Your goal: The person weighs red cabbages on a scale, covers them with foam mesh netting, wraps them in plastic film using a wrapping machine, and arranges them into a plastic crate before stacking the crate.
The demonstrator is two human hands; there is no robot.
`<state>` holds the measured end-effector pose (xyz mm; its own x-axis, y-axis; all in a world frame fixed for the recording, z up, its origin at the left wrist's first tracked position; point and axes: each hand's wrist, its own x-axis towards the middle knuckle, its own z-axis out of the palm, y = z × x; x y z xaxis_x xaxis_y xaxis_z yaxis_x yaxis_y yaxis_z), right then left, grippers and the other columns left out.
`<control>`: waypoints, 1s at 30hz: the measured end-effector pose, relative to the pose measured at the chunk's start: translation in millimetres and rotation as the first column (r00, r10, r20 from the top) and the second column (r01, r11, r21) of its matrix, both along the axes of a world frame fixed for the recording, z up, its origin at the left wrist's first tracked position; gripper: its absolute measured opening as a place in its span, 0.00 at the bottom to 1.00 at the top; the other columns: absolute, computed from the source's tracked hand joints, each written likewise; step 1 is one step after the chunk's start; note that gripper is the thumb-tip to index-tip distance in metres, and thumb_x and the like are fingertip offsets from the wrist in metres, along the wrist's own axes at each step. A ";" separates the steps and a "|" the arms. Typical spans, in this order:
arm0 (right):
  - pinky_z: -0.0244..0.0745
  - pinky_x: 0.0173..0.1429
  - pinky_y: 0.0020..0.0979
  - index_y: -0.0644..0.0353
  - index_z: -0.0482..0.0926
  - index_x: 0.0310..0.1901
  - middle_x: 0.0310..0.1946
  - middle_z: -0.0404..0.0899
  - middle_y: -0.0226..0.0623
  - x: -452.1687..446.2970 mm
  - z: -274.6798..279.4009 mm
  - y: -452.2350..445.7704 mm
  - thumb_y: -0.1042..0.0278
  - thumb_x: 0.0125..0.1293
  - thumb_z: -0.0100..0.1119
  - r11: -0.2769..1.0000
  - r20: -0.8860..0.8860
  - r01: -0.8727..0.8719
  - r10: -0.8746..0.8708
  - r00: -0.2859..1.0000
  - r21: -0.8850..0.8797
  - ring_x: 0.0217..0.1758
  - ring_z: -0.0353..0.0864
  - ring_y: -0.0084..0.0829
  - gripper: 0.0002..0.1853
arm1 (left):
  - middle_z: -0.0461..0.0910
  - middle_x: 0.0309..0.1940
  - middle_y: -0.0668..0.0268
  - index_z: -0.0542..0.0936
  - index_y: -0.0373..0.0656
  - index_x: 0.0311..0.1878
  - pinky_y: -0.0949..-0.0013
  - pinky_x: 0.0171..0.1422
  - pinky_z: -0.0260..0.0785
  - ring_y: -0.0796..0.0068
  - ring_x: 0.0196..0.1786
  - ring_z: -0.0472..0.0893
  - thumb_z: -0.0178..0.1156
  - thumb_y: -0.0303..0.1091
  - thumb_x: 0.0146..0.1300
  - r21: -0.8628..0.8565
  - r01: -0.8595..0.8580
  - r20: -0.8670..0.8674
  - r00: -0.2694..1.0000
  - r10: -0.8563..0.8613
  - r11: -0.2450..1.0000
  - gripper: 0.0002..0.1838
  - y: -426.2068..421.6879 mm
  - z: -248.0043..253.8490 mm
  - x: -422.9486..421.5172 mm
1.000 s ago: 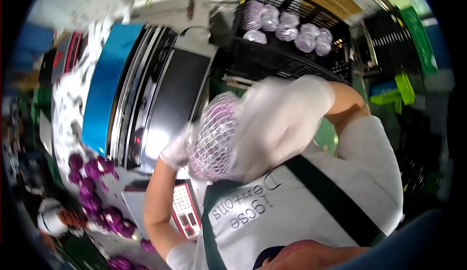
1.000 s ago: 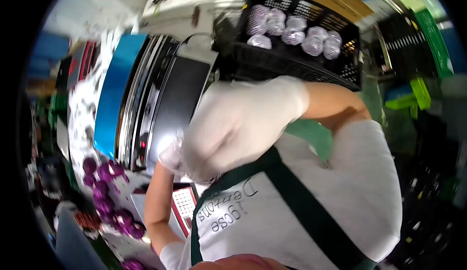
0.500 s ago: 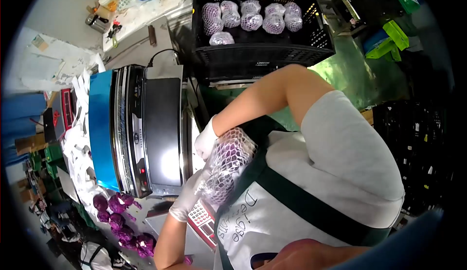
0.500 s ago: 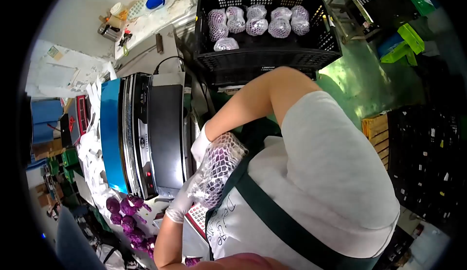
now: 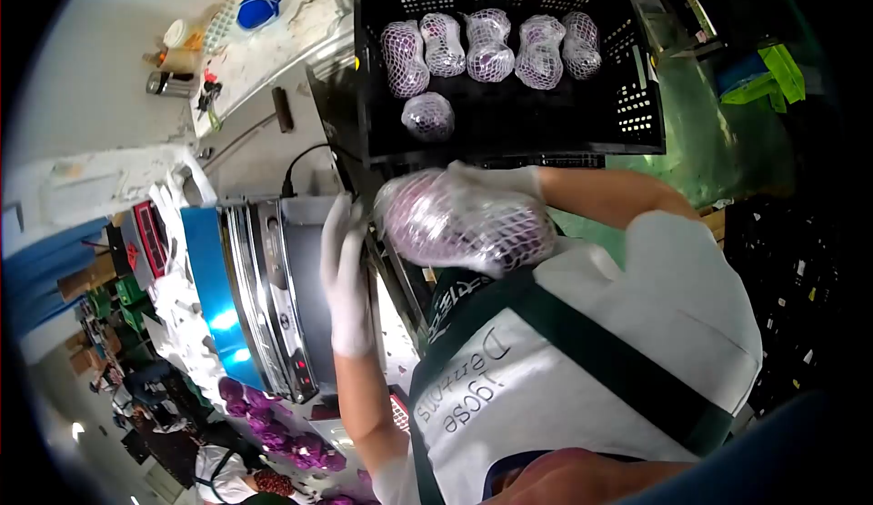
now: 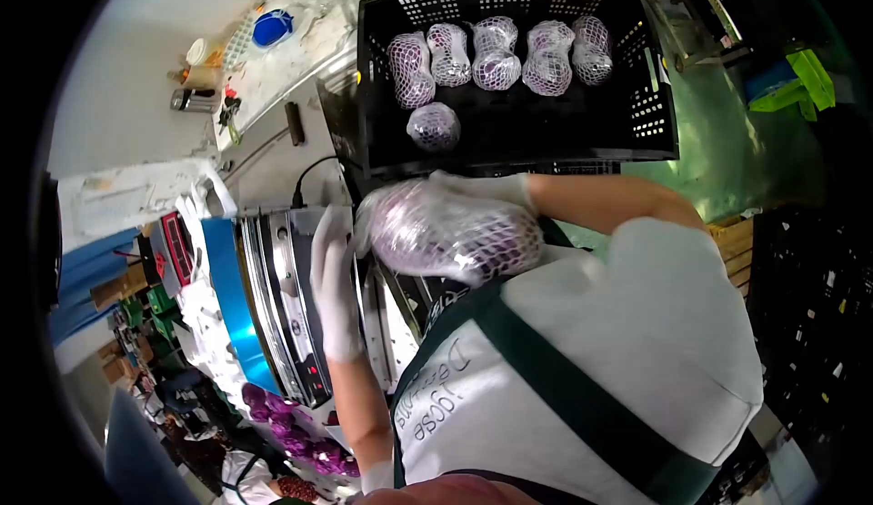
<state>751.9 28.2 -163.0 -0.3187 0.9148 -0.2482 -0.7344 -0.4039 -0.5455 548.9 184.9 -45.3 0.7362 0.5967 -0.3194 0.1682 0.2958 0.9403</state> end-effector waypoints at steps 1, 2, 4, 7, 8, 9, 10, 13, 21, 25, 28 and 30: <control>0.65 0.71 0.37 0.61 0.59 0.70 0.66 0.65 0.47 18.8 -5.7 -11.7 0.40 0.76 0.26 0.990 0.040 0.116 -0.113 0.993 -0.076 0.67 0.69 0.39 0.35 | 0.64 0.69 0.52 0.60 0.34 0.71 0.62 0.74 0.54 0.60 0.72 0.62 0.55 0.37 0.69 0.113 0.096 -0.075 0.993 -0.088 0.989 0.31 11.9 -11.0 40.3; 0.66 0.71 0.39 0.60 0.59 0.70 0.66 0.66 0.47 36.7 -13.1 -25.0 0.38 0.75 0.25 0.960 0.110 0.236 -0.221 0.969 -0.151 0.67 0.69 0.39 0.36 | 0.64 0.68 0.51 0.61 0.34 0.71 0.63 0.74 0.54 0.61 0.71 0.63 0.58 0.39 0.67 0.143 0.142 -0.134 0.983 -0.123 0.979 0.33 24.2 -39.5 77.3; 0.68 0.69 0.43 0.59 0.60 0.69 0.66 0.66 0.46 73.2 -34.5 -58.0 0.33 0.73 0.24 0.849 0.269 0.459 -0.392 0.880 -0.262 0.66 0.70 0.40 0.39 | 0.66 0.66 0.47 0.61 0.31 0.70 0.63 0.72 0.57 0.61 0.69 0.66 0.65 0.45 0.62 0.227 0.226 -0.293 0.943 -0.155 0.947 0.40 45.1 -121.4 147.4; 0.68 0.70 0.42 0.55 0.60 0.71 0.65 0.68 0.42 105.0 -33.2 -116.2 0.31 0.70 0.38 0.569 -0.101 0.666 -0.791 0.603 -0.483 0.66 0.70 0.37 0.39 | 0.72 0.59 0.43 0.61 0.24 0.68 0.63 0.67 0.64 0.60 0.64 0.72 0.71 0.52 0.52 0.352 0.364 -0.614 0.785 -0.081 0.863 0.51 65.8 -220.1 225.0; 0.68 0.69 0.41 0.54 0.60 0.71 0.65 0.68 0.42 118.5 -35.0 -133.3 0.31 0.69 0.40 0.508 -0.077 0.735 -0.842 0.534 -0.450 0.66 0.71 0.37 0.40 | 0.76 0.55 0.45 0.62 0.23 0.66 0.61 0.62 0.68 0.60 0.60 0.76 0.72 0.53 0.50 0.165 0.355 -0.712 0.689 -0.138 0.920 0.51 68.1 -233.9 242.5; 0.69 0.69 0.41 0.54 0.60 0.71 0.65 0.68 0.42 129.7 -37.3 -149.2 0.31 0.68 0.43 0.442 -0.057 0.795 -0.885 0.462 -0.416 0.65 0.71 0.37 0.40 | 0.77 0.54 0.47 0.65 0.24 0.64 0.60 0.59 0.72 0.62 0.58 0.77 0.73 0.52 0.48 -0.039 0.310 -0.723 0.647 -0.241 0.950 0.49 90.9 -299.7 239.6; 0.71 0.66 0.43 0.55 0.60 0.70 0.64 0.69 0.45 136.9 -38.2 -161.5 0.30 0.68 0.42 0.463 -0.139 0.804 -0.885 0.445 -0.371 0.63 0.72 0.40 0.40 | 0.77 0.54 0.49 0.66 0.26 0.64 0.60 0.58 0.72 0.62 0.57 0.77 0.73 0.52 0.48 -0.237 0.238 -0.652 0.680 -0.336 0.942 0.48 97.4 -335.5 233.4; 0.75 0.60 0.49 0.58 0.60 0.70 0.61 0.70 0.54 153.5 -44.3 -198.5 0.29 0.68 0.39 0.411 -0.295 0.854 -0.899 0.323 -0.319 0.58 0.76 0.50 0.42 | 0.78 0.54 0.54 0.72 0.31 0.60 0.61 0.57 0.73 0.64 0.56 0.78 0.69 0.52 0.52 -0.455 0.156 -0.565 0.711 -0.419 0.877 0.40 92.8 -325.1 234.6; 0.69 0.67 0.49 0.59 0.54 0.73 0.68 0.63 0.51 154.7 -49.5 -248.7 0.35 0.70 0.32 0.037 -0.256 0.962 -0.966 -0.035 -0.271 0.65 0.69 0.51 0.40 | 0.82 0.46 0.62 0.80 0.33 0.49 0.71 0.53 0.72 0.74 0.45 0.81 0.57 0.39 0.64 -0.536 0.769 0.039 0.434 -0.900 0.348 0.18 -38.3 -238.0 319.0; 0.70 0.65 0.47 0.59 0.52 0.74 0.67 0.64 0.52 144.8 -33.7 -237.6 0.25 0.63 0.33 0.133 -0.326 0.965 -0.944 0.054 -0.226 0.63 0.71 0.49 0.48 | 0.81 0.41 0.62 0.78 0.31 0.49 0.69 0.54 0.71 0.71 0.45 0.80 0.60 0.39 0.62 -0.623 0.751 0.323 0.500 -0.803 0.218 0.20 -163.3 -251.9 359.7; 0.70 0.65 0.47 0.60 0.53 0.73 0.67 0.64 0.50 141.3 -40.3 -217.8 0.20 0.60 0.39 0.219 -0.199 0.948 -0.964 0.175 -0.229 0.64 0.71 0.50 0.53 | 0.77 0.55 0.53 0.71 0.31 0.60 0.67 0.60 0.69 0.68 0.57 0.76 0.64 0.39 0.61 -0.410 0.757 -0.122 0.507 -0.853 0.508 0.29 -199.9 -294.3 345.6; 0.69 0.66 0.46 0.60 0.53 0.73 0.67 0.64 0.49 143.6 -30.9 -204.2 0.22 0.61 0.41 0.216 -0.129 0.934 -0.974 0.186 -0.284 0.64 0.70 0.48 0.52 | 0.76 0.56 0.52 0.67 0.31 0.66 0.67 0.60 0.70 0.64 0.58 0.76 0.64 0.41 0.60 -0.295 0.755 -0.268 0.523 -0.809 0.586 0.34 -184.0 -273.1 341.0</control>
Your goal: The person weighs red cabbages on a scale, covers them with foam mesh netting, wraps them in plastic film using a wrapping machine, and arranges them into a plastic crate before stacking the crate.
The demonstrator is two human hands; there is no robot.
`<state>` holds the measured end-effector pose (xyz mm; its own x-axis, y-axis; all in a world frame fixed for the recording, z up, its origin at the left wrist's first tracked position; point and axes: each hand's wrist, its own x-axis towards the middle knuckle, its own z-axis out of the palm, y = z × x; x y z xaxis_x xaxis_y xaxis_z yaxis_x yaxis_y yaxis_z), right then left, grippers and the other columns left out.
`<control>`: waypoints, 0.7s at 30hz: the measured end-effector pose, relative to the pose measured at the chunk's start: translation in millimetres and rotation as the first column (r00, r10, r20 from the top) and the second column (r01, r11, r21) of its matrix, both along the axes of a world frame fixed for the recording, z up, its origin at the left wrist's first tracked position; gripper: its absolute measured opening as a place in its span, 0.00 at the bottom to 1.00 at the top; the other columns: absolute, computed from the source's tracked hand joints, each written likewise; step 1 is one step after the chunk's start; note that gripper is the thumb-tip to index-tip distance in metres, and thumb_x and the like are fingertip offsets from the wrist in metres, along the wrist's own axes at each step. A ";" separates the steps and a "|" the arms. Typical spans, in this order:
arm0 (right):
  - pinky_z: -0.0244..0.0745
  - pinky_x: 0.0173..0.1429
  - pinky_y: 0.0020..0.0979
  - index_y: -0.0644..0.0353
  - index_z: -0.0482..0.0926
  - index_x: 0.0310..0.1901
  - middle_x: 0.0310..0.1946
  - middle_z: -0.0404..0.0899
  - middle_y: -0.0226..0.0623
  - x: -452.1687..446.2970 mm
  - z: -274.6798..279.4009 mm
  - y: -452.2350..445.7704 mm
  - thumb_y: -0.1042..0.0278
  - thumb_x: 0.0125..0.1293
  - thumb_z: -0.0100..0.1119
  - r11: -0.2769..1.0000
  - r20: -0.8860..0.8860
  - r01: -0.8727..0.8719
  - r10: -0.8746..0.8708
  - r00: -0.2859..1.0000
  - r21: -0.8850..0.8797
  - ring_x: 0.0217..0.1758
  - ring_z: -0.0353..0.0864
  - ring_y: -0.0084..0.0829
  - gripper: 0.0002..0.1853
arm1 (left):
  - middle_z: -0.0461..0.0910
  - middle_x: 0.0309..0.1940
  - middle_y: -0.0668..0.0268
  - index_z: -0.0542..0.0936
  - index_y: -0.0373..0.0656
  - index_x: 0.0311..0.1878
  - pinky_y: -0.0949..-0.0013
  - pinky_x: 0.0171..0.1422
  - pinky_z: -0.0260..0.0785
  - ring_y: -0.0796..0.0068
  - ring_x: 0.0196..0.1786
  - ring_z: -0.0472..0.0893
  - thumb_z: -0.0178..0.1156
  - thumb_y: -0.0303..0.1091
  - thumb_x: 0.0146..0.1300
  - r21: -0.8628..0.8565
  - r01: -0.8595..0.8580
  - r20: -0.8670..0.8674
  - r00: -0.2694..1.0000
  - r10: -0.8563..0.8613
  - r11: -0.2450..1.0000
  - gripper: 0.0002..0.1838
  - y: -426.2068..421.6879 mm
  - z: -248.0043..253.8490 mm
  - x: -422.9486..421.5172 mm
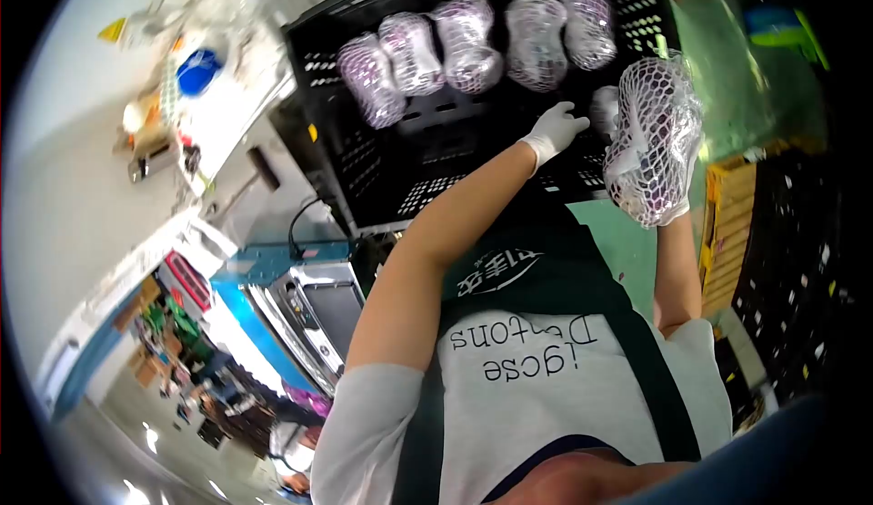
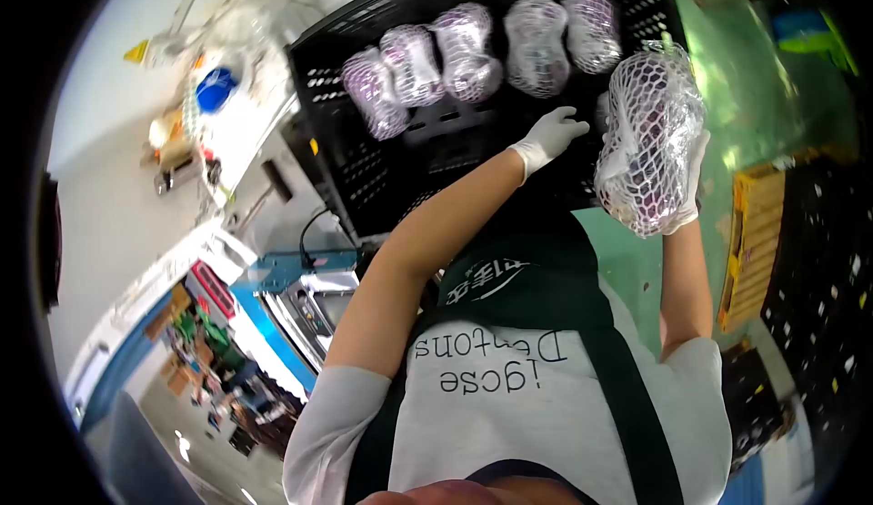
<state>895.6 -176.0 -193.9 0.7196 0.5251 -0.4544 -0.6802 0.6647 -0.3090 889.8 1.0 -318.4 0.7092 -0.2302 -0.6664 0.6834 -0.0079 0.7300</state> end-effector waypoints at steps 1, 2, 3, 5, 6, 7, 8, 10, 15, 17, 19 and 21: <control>0.69 0.67 0.45 0.61 0.53 0.73 0.67 0.64 0.49 1.9 2.5 8.6 0.23 0.62 0.42 0.999 -0.019 -0.007 0.006 1.000 -0.046 0.65 0.70 0.47 0.51 | 0.76 0.57 0.53 0.67 0.32 0.66 0.66 0.61 0.69 0.64 0.58 0.75 0.63 0.42 0.61 0.009 -0.040 0.030 0.999 0.040 0.999 0.34 23.0 5.2 -4.4; 0.69 0.67 0.44 0.61 0.53 0.73 0.67 0.64 0.48 3.8 4.8 16.8 0.24 0.62 0.43 0.996 -0.033 -0.010 0.007 0.999 -0.094 0.65 0.69 0.47 0.51 | 0.75 0.58 0.53 0.67 0.33 0.66 0.66 0.62 0.68 0.64 0.59 0.75 0.63 0.42 0.62 0.016 -0.075 0.064 0.995 0.074 0.997 0.34 54.4 12.2 -10.9; 0.68 0.68 0.44 0.61 0.53 0.72 0.67 0.64 0.48 5.5 5.5 24.8 0.25 0.63 0.43 0.990 -0.044 -0.008 0.002 0.999 -0.143 0.66 0.69 0.46 0.50 | 0.75 0.58 0.53 0.67 0.34 0.66 0.65 0.63 0.67 0.63 0.59 0.75 0.62 0.43 0.62 0.021 -0.104 0.099 0.990 0.102 0.994 0.34 86.7 20.2 -18.4; 0.66 0.70 0.42 0.61 0.54 0.72 0.68 0.63 0.44 14.2 -2.2 58.8 0.29 0.65 0.47 0.979 -0.091 -0.107 0.092 0.992 -0.175 0.68 0.67 0.40 0.47 | 0.65 0.66 0.51 0.63 0.38 0.69 0.60 0.68 0.61 0.58 0.65 0.68 0.60 0.47 0.63 -0.031 -0.546 -0.229 0.820 0.525 0.837 0.36 153.8 18.3 -40.7; 0.66 0.70 0.42 0.62 0.54 0.72 0.68 0.64 0.44 19.6 -8.7 72.3 0.30 0.67 0.45 0.961 0.000 -0.225 0.228 0.974 -0.164 0.67 0.68 0.40 0.46 | 0.60 0.69 0.50 0.60 0.39 0.71 0.57 0.71 0.58 0.55 0.69 0.64 0.59 0.49 0.63 -0.002 -0.740 -0.333 0.634 0.698 0.672 0.38 185.4 16.7 -53.4; 0.66 0.69 0.41 0.62 0.57 0.71 0.66 0.66 0.45 22.5 19.6 100.5 0.33 0.68 0.45 0.882 -0.019 -0.297 0.313 0.950 -0.366 0.67 0.69 0.40 0.42 | 0.52 0.73 0.49 0.55 0.41 0.73 0.54 0.74 0.54 0.52 0.73 0.58 0.58 0.51 0.63 0.042 -0.880 -0.379 0.424 0.823 0.473 0.41 208.1 17.9 -66.1; 0.67 0.69 0.41 0.62 0.59 0.70 0.65 0.68 0.45 24.1 15.0 117.2 0.35 0.69 0.45 0.865 -0.149 -0.378 0.348 0.926 -0.330 0.66 0.69 0.39 0.41 | 0.46 0.75 0.48 0.50 0.41 0.74 0.52 0.76 0.49 0.50 0.75 0.53 0.58 0.52 0.63 0.052 -0.945 -0.438 0.270 0.857 0.324 0.44 226.7 18.8 -72.7; 0.68 0.68 0.41 0.62 0.62 0.68 0.62 0.71 0.45 27.2 -20.0 146.0 0.37 0.70 0.45 0.865 -0.213 -0.460 0.420 0.882 -0.199 0.64 0.71 0.38 0.38 | 0.44 0.75 0.45 0.41 0.39 0.76 0.51 0.79 0.43 0.49 0.77 0.47 0.58 0.53 0.62 0.004 -0.989 -0.458 0.131 0.879 0.149 0.50 261.7 -1.9 -79.6; 0.68 0.68 0.38 0.59 0.62 0.69 0.63 0.71 0.42 9.9 -44.9 191.3 0.41 0.72 0.46 0.849 -0.080 -0.529 0.526 0.847 -0.023 0.63 0.72 0.35 0.34 | 0.52 0.72 0.46 0.50 0.30 0.72 0.54 0.77 0.52 0.50 0.75 0.54 0.59 0.47 0.62 -0.392 -0.920 -0.341 0.128 0.931 -0.017 0.45 280.5 -36.3 -88.0; 0.67 0.69 0.37 0.61 0.62 0.69 0.63 0.71 0.42 2.2 -59.1 196.5 0.42 0.73 0.45 0.831 -0.108 -0.555 0.557 0.824 0.048 0.63 0.72 0.34 0.34 | 0.50 0.72 0.44 0.47 0.31 0.73 0.53 0.77 0.50 0.49 0.75 0.53 0.58 0.45 0.64 -0.430 -0.902 -0.316 0.133 0.940 -0.017 0.45 274.3 -33.4 -92.1; 0.66 0.69 0.37 0.60 0.61 0.69 0.64 0.70 0.42 -5.7 -60.6 209.1 0.43 0.73 0.46 0.811 -0.136 -0.581 0.585 0.800 0.073 0.64 0.72 0.34 0.34 | 0.47 0.73 0.41 0.43 0.31 0.74 0.52 0.78 0.47 0.47 0.76 0.51 0.58 0.49 0.64 -0.328 -0.944 -0.407 0.184 0.895 0.045 0.48 278.2 -16.6 -84.9; 0.62 0.72 0.37 0.60 0.59 0.71 0.66 0.67 0.42 -11.7 -66.3 224.5 0.42 0.71 0.48 0.787 -0.161 -0.615 0.601 0.783 -0.050 0.67 0.69 0.35 0.36 | 0.42 0.74 0.38 0.42 0.29 0.74 0.52 0.78 0.44 0.45 0.77 0.47 0.57 0.57 0.64 -0.178 -0.971 -0.446 0.225 0.866 0.161 0.52 279.9 6.6 -84.7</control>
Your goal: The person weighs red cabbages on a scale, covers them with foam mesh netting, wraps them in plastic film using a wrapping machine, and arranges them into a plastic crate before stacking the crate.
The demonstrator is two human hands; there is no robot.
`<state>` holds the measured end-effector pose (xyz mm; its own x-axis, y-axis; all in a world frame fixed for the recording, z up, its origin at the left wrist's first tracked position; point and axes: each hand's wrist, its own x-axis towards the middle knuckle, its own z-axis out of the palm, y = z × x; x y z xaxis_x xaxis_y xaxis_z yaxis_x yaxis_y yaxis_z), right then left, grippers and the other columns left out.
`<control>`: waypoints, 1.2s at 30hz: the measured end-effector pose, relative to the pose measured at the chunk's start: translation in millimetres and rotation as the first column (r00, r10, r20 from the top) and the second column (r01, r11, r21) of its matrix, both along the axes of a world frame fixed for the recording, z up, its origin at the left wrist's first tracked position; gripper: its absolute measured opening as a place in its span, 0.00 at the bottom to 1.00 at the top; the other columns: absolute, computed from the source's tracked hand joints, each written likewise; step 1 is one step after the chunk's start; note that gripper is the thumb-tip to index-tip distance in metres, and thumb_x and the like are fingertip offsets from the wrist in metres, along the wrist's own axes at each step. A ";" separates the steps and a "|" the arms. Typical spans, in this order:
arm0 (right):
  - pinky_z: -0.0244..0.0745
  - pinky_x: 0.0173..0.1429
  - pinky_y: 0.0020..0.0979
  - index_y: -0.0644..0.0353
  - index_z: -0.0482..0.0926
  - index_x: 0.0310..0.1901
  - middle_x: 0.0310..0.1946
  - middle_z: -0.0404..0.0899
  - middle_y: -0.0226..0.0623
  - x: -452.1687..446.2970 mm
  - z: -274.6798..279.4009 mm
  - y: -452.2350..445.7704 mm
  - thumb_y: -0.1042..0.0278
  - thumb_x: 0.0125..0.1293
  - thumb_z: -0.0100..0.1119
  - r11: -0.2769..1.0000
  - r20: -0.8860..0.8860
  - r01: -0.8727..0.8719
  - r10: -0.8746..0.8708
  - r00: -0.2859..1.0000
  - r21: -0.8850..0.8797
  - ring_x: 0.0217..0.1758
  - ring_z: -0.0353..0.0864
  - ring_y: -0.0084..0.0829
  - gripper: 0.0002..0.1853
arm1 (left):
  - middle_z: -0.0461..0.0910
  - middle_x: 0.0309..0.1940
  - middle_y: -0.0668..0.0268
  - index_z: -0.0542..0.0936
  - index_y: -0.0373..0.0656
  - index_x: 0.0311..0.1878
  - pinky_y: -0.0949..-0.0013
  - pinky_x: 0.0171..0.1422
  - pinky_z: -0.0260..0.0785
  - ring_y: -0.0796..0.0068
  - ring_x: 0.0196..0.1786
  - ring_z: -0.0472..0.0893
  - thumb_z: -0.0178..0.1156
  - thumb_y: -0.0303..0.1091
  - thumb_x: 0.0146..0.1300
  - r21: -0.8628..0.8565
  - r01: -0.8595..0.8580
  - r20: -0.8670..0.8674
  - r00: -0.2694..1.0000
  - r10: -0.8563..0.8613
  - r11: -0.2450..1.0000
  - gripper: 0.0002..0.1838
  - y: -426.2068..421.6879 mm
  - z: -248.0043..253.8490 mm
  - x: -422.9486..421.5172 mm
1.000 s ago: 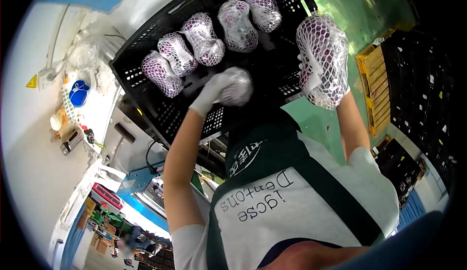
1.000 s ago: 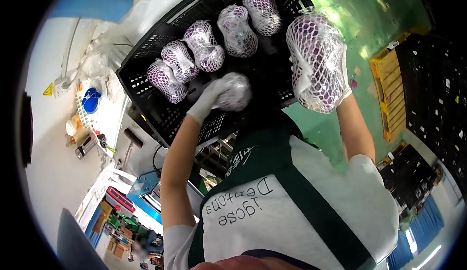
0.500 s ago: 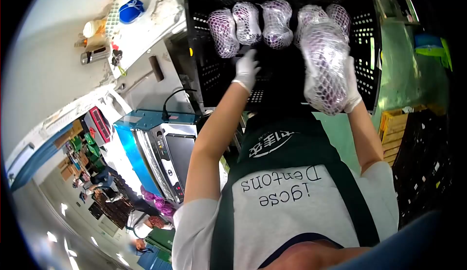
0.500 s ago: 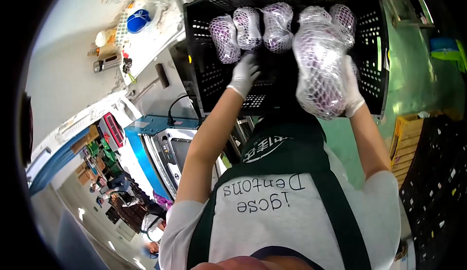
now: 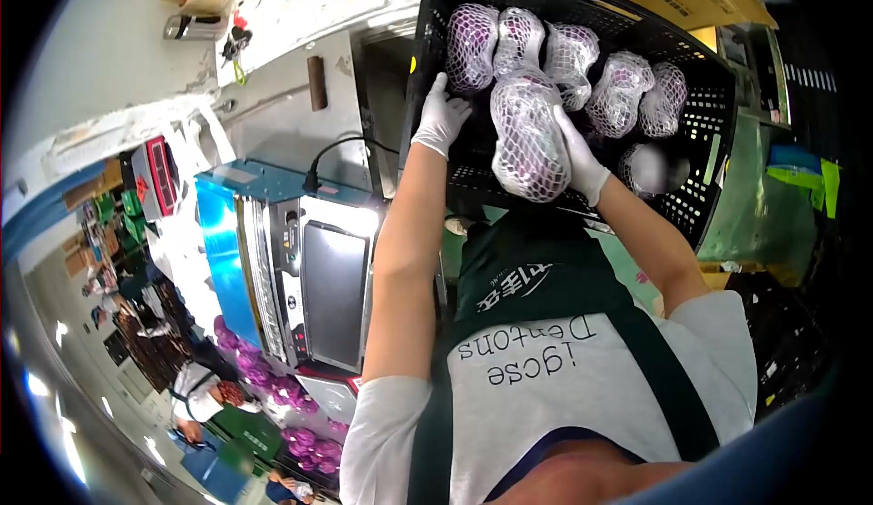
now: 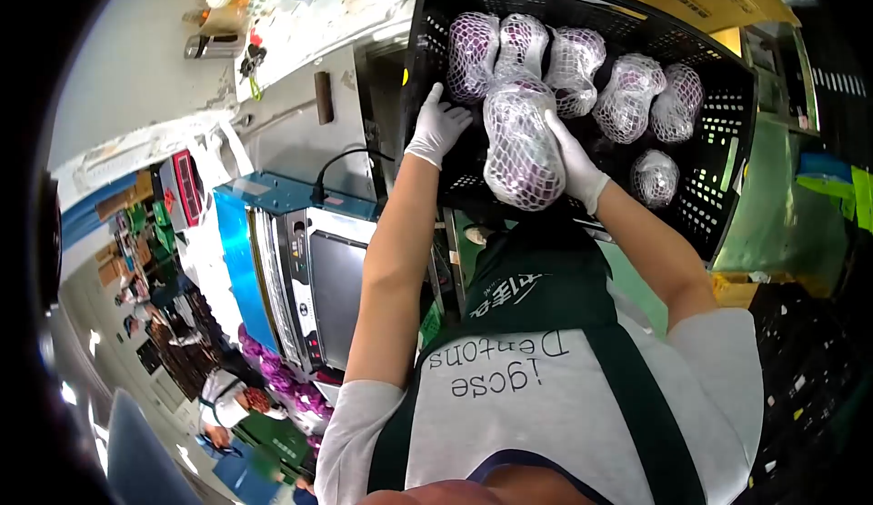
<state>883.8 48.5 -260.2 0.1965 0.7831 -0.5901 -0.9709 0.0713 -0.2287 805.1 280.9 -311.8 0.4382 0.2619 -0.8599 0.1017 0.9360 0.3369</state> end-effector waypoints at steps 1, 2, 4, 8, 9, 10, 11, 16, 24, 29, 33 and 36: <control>0.61 0.72 0.38 0.60 0.58 0.71 0.67 0.66 0.42 -2.3 -1.5 8.1 0.41 0.70 0.49 1.000 0.046 -0.013 0.014 0.999 -0.018 0.68 0.67 0.35 0.37 | 0.44 0.74 0.39 0.44 0.28 0.74 0.53 0.78 0.45 0.47 0.77 0.49 0.57 0.58 0.65 0.143 0.162 -0.028 0.987 -0.159 0.976 0.51 0.9 10.7 -8.2; 0.60 0.73 0.38 0.60 0.56 0.72 0.68 0.65 0.42 -6.3 0.7 18.8 0.40 0.70 0.50 0.999 0.089 -0.025 0.028 0.996 -0.033 0.69 0.66 0.35 0.39 | 0.47 0.74 0.39 0.47 0.28 0.73 0.55 0.78 0.45 0.48 0.77 0.50 0.56 0.59 0.65 0.277 0.319 -0.084 0.948 -0.308 0.906 0.51 2.0 23.2 -22.1; 0.58 0.73 0.37 0.57 0.55 0.72 0.68 0.64 0.39 -13.8 -1.4 40.4 0.41 0.67 0.55 1.000 0.121 -0.019 0.019 0.992 -0.001 0.69 0.64 0.33 0.40 | 0.54 0.73 0.46 0.55 0.26 0.71 0.58 0.77 0.49 0.55 0.76 0.56 0.51 0.59 0.69 0.519 0.299 -0.014 0.940 -0.342 0.801 0.45 -6.9 83.0 -53.7; 0.59 0.69 0.32 0.60 0.60 0.68 0.63 0.67 0.34 -36.9 -27.5 87.1 0.52 0.60 0.68 0.993 0.571 0.106 -0.061 0.819 -0.045 0.66 0.66 0.25 0.40 | 0.70 0.65 0.54 0.65 0.32 0.69 0.62 0.73 0.57 0.62 0.68 0.69 0.47 0.48 0.74 0.734 0.327 -0.079 0.911 -0.404 0.595 0.31 -38.6 164.4 -130.5; 0.61 0.68 0.32 0.62 0.62 0.66 0.62 0.69 0.35 -43.3 -40.6 91.3 0.53 0.59 0.68 0.991 0.643 0.116 -0.047 0.764 -0.065 0.64 0.68 0.25 0.39 | 0.72 0.63 0.55 0.66 0.34 0.68 0.64 0.72 0.58 0.63 0.67 0.70 0.48 0.46 0.74 0.751 0.299 -0.059 0.919 -0.390 0.589 0.29 -48.4 165.3 -151.5; 0.63 0.66 0.31 0.64 0.64 0.65 0.60 0.70 0.36 -49.3 -48.4 97.0 0.55 0.59 0.69 0.992 0.705 0.106 -0.025 0.709 -0.072 0.62 0.69 0.26 0.37 | 0.74 0.62 0.56 0.67 0.35 0.68 0.65 0.71 0.60 0.65 0.65 0.72 0.48 0.45 0.74 0.771 0.262 -0.051 0.934 -0.354 0.581 0.27 -56.5 165.7 -174.0; 0.64 0.65 0.31 0.65 0.68 0.62 0.58 0.73 0.37 -52.5 -35.5 99.1 0.57 0.59 0.69 0.987 0.759 0.068 0.069 0.647 -0.148 0.60 0.71 0.27 0.33 | 0.75 0.60 0.56 0.68 0.34 0.66 0.66 0.69 0.62 0.67 0.62 0.74 0.49 0.42 0.74 0.776 0.235 -0.087 0.959 -0.271 0.585 0.26 -68.7 176.8 -187.3; 0.66 0.64 0.33 0.68 0.77 0.53 0.53 0.78 0.40 -48.3 -101.6 87.8 0.68 0.61 0.67 0.947 0.943 -0.174 0.296 0.153 -0.269 0.56 0.74 0.31 0.20 | 0.75 0.61 0.54 0.69 0.38 0.66 0.65 0.67 0.65 0.64 0.62 0.75 0.57 0.42 0.68 0.812 0.237 -0.270 0.963 -0.017 0.533 0.27 -117.3 195.2 -265.1; 0.75 0.51 0.27 0.62 0.75 0.57 0.50 0.78 0.33 -36.2 -82.1 92.3 0.56 0.62 0.68 0.816 0.651 -0.257 0.571 0.500 -0.518 0.50 0.78 0.26 0.26 | 0.75 0.60 0.55 0.70 0.39 0.66 0.66 0.67 0.65 0.65 0.63 0.74 0.57 0.39 0.68 0.853 -0.008 -0.207 0.913 0.353 0.521 0.25 -155.0 216.2 -406.2; 0.76 0.49 0.28 0.66 0.80 0.50 0.44 0.81 0.34 -49.5 -34.9 89.6 0.55 0.63 0.65 0.770 0.597 -0.184 0.601 0.532 -0.611 0.44 0.79 0.31 0.22 | 0.79 0.55 0.57 0.74 0.37 0.62 0.67 0.64 0.66 0.68 0.59 0.76 0.59 0.36 0.67 0.959 0.127 -0.268 0.685 0.678 0.251 0.23 -158.5 201.7 -559.2; 0.71 0.61 0.32 0.69 0.75 0.57 0.52 0.78 0.42 -33.3 -47.9 102.6 0.60 0.63 0.64 0.801 0.870 0.342 0.437 0.229 -0.492 0.52 0.77 0.35 0.26 | 0.79 0.54 0.54 0.75 0.40 0.62 0.65 0.63 0.66 0.67 0.56 0.77 0.59 0.41 0.66 0.941 0.048 -0.302 0.568 0.765 0.336 0.24 -165.9 207.4 -668.7; 0.63 0.69 0.35 0.74 0.61 0.66 0.63 0.68 0.51 -112.5 22.8 132.8 0.64 0.64 0.63 0.834 0.784 0.464 0.492 -0.378 -0.300 0.63 0.70 0.38 0.35 | 0.79 0.56 0.57 0.75 0.40 0.62 0.64 0.66 0.65 0.66 0.59 0.76 0.57 0.37 0.67 0.909 0.207 -0.418 0.467 0.780 0.363 0.22 -167.9 183.4 -739.1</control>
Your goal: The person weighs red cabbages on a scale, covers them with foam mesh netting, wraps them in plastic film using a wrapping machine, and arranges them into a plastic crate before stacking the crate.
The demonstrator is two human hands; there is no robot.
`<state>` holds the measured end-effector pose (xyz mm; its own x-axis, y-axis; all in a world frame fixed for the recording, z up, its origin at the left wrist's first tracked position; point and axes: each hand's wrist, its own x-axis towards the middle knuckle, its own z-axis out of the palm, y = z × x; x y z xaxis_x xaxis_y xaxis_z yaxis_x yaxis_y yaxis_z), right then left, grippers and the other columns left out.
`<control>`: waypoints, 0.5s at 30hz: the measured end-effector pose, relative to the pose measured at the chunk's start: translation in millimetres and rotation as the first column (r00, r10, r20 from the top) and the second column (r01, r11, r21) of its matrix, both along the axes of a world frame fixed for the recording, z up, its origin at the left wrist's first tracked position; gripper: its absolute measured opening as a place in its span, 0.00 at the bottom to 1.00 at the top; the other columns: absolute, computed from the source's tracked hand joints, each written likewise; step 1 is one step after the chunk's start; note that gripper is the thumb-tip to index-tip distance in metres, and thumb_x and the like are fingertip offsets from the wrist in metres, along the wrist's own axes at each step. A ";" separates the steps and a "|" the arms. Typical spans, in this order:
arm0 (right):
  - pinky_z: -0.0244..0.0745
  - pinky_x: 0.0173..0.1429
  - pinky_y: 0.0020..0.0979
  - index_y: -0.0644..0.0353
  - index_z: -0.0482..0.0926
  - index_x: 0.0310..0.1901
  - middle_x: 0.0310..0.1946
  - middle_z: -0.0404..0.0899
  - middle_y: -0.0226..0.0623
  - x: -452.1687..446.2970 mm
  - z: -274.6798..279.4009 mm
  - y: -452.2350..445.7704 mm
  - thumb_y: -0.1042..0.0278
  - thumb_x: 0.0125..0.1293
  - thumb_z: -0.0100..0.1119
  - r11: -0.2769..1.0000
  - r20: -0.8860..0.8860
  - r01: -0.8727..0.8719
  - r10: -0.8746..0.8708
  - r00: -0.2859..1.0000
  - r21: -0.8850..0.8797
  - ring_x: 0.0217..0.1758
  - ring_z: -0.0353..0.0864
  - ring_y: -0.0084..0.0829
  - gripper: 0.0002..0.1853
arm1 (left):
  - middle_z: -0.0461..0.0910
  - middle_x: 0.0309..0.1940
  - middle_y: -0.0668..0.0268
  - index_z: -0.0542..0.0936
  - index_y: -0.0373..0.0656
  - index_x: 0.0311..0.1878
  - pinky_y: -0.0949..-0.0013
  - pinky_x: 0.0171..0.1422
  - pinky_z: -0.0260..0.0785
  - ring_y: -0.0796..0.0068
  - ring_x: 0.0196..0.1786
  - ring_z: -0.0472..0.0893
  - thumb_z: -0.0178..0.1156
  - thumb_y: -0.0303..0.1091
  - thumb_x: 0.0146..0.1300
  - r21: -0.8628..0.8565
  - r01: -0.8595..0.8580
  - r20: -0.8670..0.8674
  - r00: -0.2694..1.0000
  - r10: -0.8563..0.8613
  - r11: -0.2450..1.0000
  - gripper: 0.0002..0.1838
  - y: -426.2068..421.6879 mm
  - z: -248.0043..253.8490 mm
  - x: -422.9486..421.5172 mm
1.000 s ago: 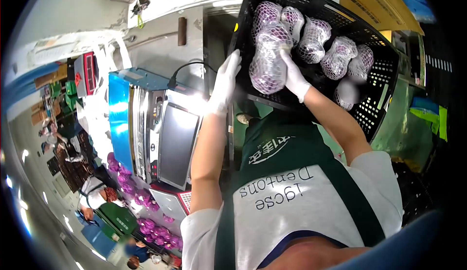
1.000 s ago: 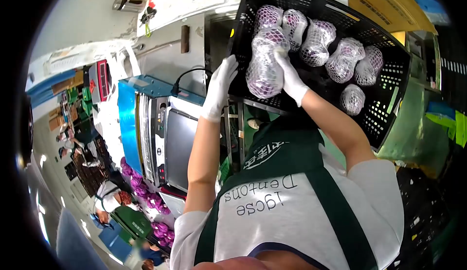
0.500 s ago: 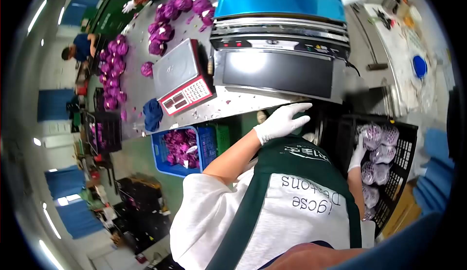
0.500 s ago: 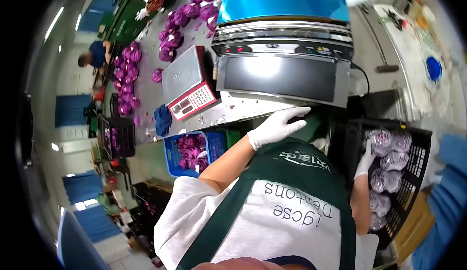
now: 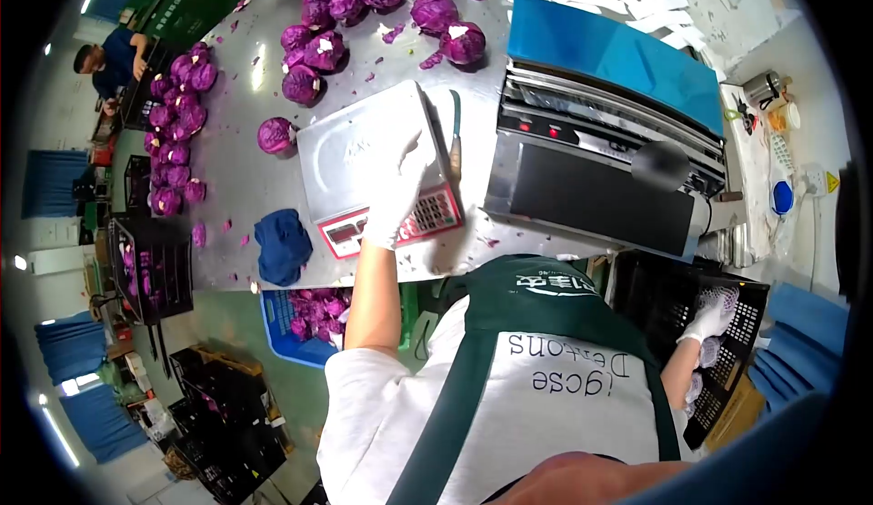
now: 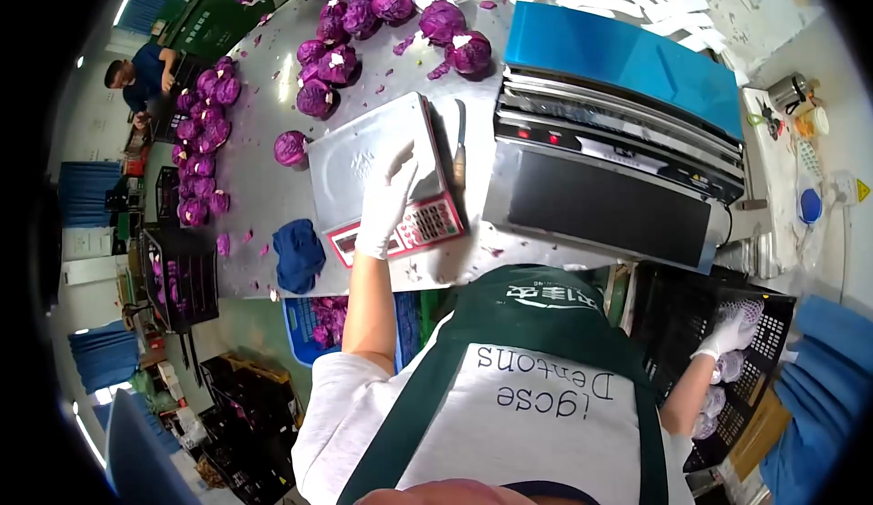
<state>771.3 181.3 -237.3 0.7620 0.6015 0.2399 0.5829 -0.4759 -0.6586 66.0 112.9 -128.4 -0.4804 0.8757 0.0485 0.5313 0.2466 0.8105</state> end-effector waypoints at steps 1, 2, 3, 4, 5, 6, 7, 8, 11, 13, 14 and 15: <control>0.61 0.71 0.37 0.72 0.57 0.69 0.67 0.63 0.52 -90.2 47.1 13.7 0.67 0.66 0.60 0.907 -0.319 -0.118 0.261 0.911 0.405 0.67 0.66 0.41 0.35 | 0.79 0.55 0.57 0.76 0.41 0.62 0.64 0.66 0.65 0.66 0.59 0.76 0.58 0.36 0.66 0.007 0.025 -0.087 0.996 -0.024 1.000 0.22 2.1 -9.3 -22.2; 0.60 0.72 0.39 0.70 0.56 0.69 0.68 0.62 0.52 -145.8 71.7 28.3 0.71 0.68 0.56 0.864 -0.286 -0.237 0.387 0.877 0.444 0.70 0.63 0.42 0.31 | 0.79 0.55 0.57 0.76 0.41 0.62 0.64 0.66 0.65 0.65 0.59 0.76 0.58 0.36 0.66 0.010 0.047 -0.135 0.990 -0.045 0.999 0.22 6.8 -11.9 -37.5; 0.60 0.72 0.39 0.70 0.57 0.69 0.67 0.62 0.50 -202.0 94.0 42.8 0.72 0.69 0.54 0.789 -0.263 -0.335 0.517 0.814 0.515 0.70 0.63 0.42 0.29 | 0.79 0.55 0.56 0.76 0.42 0.62 0.63 0.66 0.65 0.65 0.59 0.76 0.58 0.36 0.65 0.013 0.068 -0.184 0.981 -0.064 0.998 0.22 11.7 -14.6 -52.7; 0.60 0.73 0.40 0.69 0.58 0.68 0.67 0.63 0.48 -253.5 102.0 60.0 0.73 0.70 0.53 0.753 -0.249 -0.351 0.554 0.794 0.557 0.69 0.64 0.42 0.28 | 0.79 0.55 0.56 0.76 0.42 0.61 0.63 0.65 0.65 0.64 0.58 0.77 0.59 0.36 0.64 0.019 0.079 -0.193 0.978 -0.074 0.997 0.22 18.0 -9.9 -60.5; 0.61 0.72 0.40 0.68 0.59 0.68 0.68 0.61 0.46 -320.2 134.8 74.3 0.71 0.70 0.54 0.661 -0.140 -0.546 0.693 0.707 0.514 0.70 0.63 0.41 0.28 | 0.78 0.55 0.56 0.76 0.42 0.61 0.63 0.65 0.65 0.64 0.58 0.77 0.59 0.36 0.64 0.024 0.085 -0.199 0.977 -0.079 0.996 0.22 22.5 -6.3 -66.3; 0.60 0.73 0.39 0.65 0.59 0.69 0.70 0.60 0.44 -374.1 152.6 87.6 0.71 0.69 0.55 0.515 -0.068 -0.677 0.818 0.571 0.525 0.72 0.61 0.39 0.29 | 0.79 0.55 0.56 0.77 0.43 0.61 0.62 0.64 0.65 0.64 0.58 0.77 0.60 0.36 0.63 0.057 0.131 -0.243 0.963 -0.113 0.990 0.23 26.4 -5.2 -67.9; 0.59 0.73 0.39 0.62 0.60 0.70 0.70 0.61 0.42 -471.3 172.4 115.3 0.71 0.67 0.56 0.310 -0.124 -0.820 0.950 0.286 0.482 0.73 0.60 0.37 0.30 | 0.79 0.54 0.56 0.77 0.43 0.61 0.62 0.64 0.66 0.63 0.57 0.77 0.60 0.36 0.62 0.091 0.157 -0.279 0.952 -0.127 0.983 0.23 31.6 -8.0 -80.0; 0.56 0.74 0.39 0.60 0.60 0.70 0.70 0.61 0.41 -514.6 171.8 132.3 0.69 0.65 0.59 0.151 -0.059 -0.905 0.989 0.139 0.397 0.73 0.60 0.36 0.32 | 0.79 0.53 0.56 0.77 0.43 0.61 0.61 0.63 0.66 0.63 0.57 0.77 0.61 0.36 0.62 0.090 0.142 -0.286 0.952 -0.111 0.986 0.23 33.5 -9.7 -82.4; 0.53 0.76 0.39 0.62 0.59 0.70 0.69 0.59 0.53 -625.2 114.4 202.1 0.58 0.59 0.66 -0.077 0.144 -0.997 0.986 -0.079 -0.018 0.74 0.58 0.47 0.41 | 0.80 0.50 0.54 0.77 0.41 0.60 0.61 0.62 0.68 0.63 0.56 0.78 0.62 0.35 0.60 0.043 -0.001 -0.122 0.993 0.006 0.999 0.23 30.7 -9.6 -86.7; 0.56 0.74 0.42 0.61 0.55 0.72 0.71 0.56 0.56 -682.2 77.2 240.6 0.48 0.53 0.69 0.037 0.138 -0.903 0.990 -0.025 -0.429 0.74 0.56 0.52 0.49 | 0.77 0.55 0.55 0.73 0.38 0.63 0.63 0.60 0.70 0.63 0.57 0.78 0.60 0.32 0.65 0.017 -0.074 0.050 0.996 0.073 0.997 0.23 22.4 -9.5 -97.2; 0.58 0.74 0.43 0.61 0.53 0.73 0.71 0.55 0.56 -704.5 70.8 252.3 0.45 0.50 0.71 0.118 0.193 -0.776 0.981 -0.005 -0.619 0.74 0.56 0.54 0.54 | 0.76 0.56 0.56 0.72 0.38 0.64 0.64 0.60 0.70 0.62 0.58 0.78 0.59 0.32 0.66 0.055 -0.143 0.242 0.962 0.126 0.988 0.23 17.0 -12.6 -104.8; 0.59 0.73 0.44 0.60 0.52 0.73 0.71 0.55 0.57 -719.0 64.0 261.1 0.42 0.46 0.72 0.132 0.123 -0.725 0.990 0.066 -0.676 0.74 0.55 0.55 0.57 | 0.75 0.58 0.57 0.71 0.37 0.64 0.65 0.60 0.71 0.62 0.59 0.77 0.57 0.31 0.68 0.083 -0.217 0.427 0.889 0.162 0.973 0.22 11.1 -16.1 -110.6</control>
<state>52.3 442.4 -173.4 -0.5503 0.8234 -0.1385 0.8350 0.5436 -0.0856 -44.6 124.0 -144.5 -0.6371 0.7656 -0.0893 0.0929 0.1913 0.9771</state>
